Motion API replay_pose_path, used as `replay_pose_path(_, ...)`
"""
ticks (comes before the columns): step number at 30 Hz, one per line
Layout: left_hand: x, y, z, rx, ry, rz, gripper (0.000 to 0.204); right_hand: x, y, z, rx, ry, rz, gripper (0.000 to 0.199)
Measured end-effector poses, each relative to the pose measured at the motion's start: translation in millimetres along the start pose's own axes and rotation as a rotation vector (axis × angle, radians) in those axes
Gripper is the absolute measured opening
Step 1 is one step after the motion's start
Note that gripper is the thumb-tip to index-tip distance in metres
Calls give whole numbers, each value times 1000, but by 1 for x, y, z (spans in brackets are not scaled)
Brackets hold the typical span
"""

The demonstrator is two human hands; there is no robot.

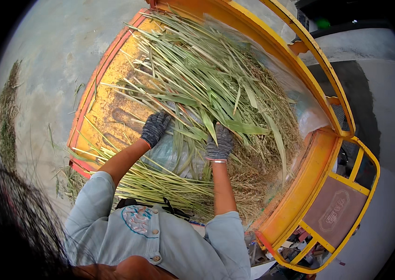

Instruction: The person stands at the back of a yellow utility vehicle and processes long green plant stalks. They pick up stalks from a pile, strip the leaves and fibrous material from the stems using gloved hands, and then discard the stripped stems onto the ground. The person repeats this action continuously throughout the clip.

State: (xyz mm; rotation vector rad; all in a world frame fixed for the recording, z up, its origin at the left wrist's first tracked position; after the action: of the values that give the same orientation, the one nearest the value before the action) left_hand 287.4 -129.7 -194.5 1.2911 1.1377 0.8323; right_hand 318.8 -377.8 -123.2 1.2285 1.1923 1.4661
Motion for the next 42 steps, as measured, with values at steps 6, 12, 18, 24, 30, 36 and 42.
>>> replay_pose_path(6,-2,31,64,-223,-102,77,35,12,-62,-138,187,-611,844,39)
replay_pose_path(12,-22,15,117,109,-136,176,25,-4,-84,-168,512,-1344,1320,47)
replay_pose_path(18,-31,69,100,47,-273,149,20,-29,-69,-141,-276,-1389,2413,59)
replay_pose_path(24,-47,147,63,296,-275,16,16,-89,1,-98,-784,-1160,2374,52)
replay_pose_path(30,-48,172,70,546,-248,-515,56,-141,51,-115,-602,-1445,1722,48)
replay_pose_path(36,-36,67,73,497,-79,-205,62,-176,-51,-176,247,-1604,1050,47)
replay_pose_path(42,-25,91,35,648,-164,-207,44,-113,-33,-209,35,-1616,1732,68)
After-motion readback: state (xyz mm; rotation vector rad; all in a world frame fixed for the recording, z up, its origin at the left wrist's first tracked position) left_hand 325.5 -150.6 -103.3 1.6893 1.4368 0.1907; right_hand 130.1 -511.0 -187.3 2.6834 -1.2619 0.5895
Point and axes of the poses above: each hand's wrist, its own z-axis towards the middle knuckle, its own y-axis out of the back of the hand, x = y × z, the point moved 5 cm from there along z, towards the middle knuckle, and after that the axes turned 1 degree about -x, right-handed, at the moved point
